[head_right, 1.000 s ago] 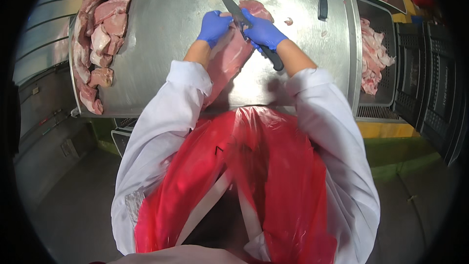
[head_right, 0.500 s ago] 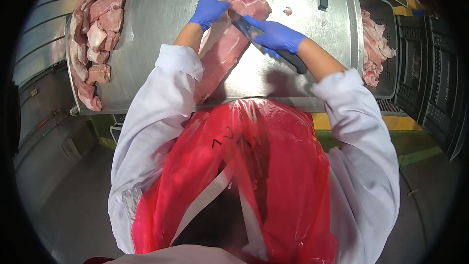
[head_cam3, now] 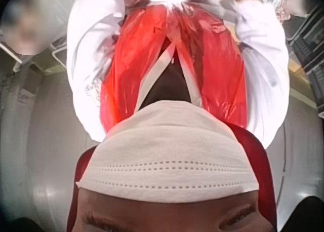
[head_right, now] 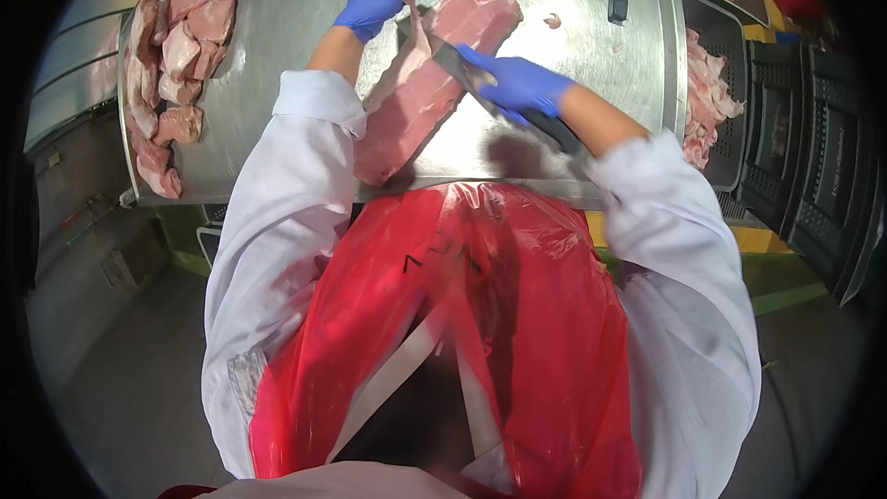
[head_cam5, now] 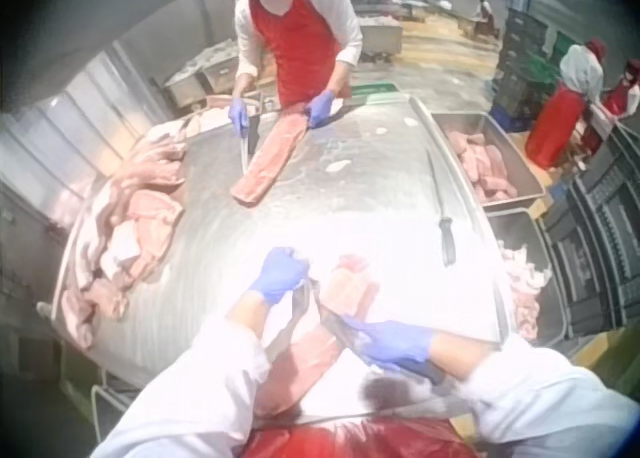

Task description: The person uses a knife to trim and slice large pieces of raw meat on a stainless steel table. They separate fat and connective tissue from the muscle, placing the trimmed pieces into a bin below the table. The person handles the meat with gloved hands, repeatedly cutting and moving the pieces.

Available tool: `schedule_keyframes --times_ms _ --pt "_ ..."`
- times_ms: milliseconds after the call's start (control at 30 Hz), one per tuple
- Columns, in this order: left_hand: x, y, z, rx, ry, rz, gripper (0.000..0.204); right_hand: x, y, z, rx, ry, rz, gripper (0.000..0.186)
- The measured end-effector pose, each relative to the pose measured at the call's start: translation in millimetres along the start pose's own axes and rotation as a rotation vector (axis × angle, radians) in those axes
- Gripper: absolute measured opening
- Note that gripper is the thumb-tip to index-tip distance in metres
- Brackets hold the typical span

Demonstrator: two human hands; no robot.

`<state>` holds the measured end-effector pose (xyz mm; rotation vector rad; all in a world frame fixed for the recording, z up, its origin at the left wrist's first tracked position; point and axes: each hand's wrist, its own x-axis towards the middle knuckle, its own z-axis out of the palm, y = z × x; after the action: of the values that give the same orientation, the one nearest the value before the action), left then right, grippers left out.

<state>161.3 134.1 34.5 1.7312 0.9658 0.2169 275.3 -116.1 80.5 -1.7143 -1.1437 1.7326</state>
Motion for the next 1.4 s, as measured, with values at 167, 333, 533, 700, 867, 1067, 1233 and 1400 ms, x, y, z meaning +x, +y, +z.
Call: schedule_keyframes --times_ms 167,333,533,700,867,1067,1233,1400 --pt "-14 21 1 -0.033 -0.034 0.03 0.023 18 9 7 0.05 0.03 0.016 0.072" --pt "-21 -44 -97 -0.22 0.076 -0.083 0.024 -75 0 31 0.033 -0.09 0.187 0.075" --pt "-86 -100 -71 0.411 -0.237 0.372 0.055 -88 6 23 0.172 0.147 0.115 0.069" --pt "-103 -82 -52 0.839 -0.251 0.287 0.042 34 -2 36 0.39 0.194 -0.14 0.075" --pt "-99 -28 -48 0.935 -0.264 0.329 0.023 58 -11 58 0.102 0.176 -0.031 0.075" --pt "-79 11 -33 1.346 -0.306 0.613 0.015 29 -23 65 -0.141 0.138 0.004 0.073" --pt "-72 9 -55 1.309 -0.248 0.703 0.012 22 -16 81 -0.11 0.077 -0.003 0.075" --pt "-77 28 -60 1.419 -0.271 0.828 0.009 50 -4 100 -0.14 0.226 -0.111 0.073"
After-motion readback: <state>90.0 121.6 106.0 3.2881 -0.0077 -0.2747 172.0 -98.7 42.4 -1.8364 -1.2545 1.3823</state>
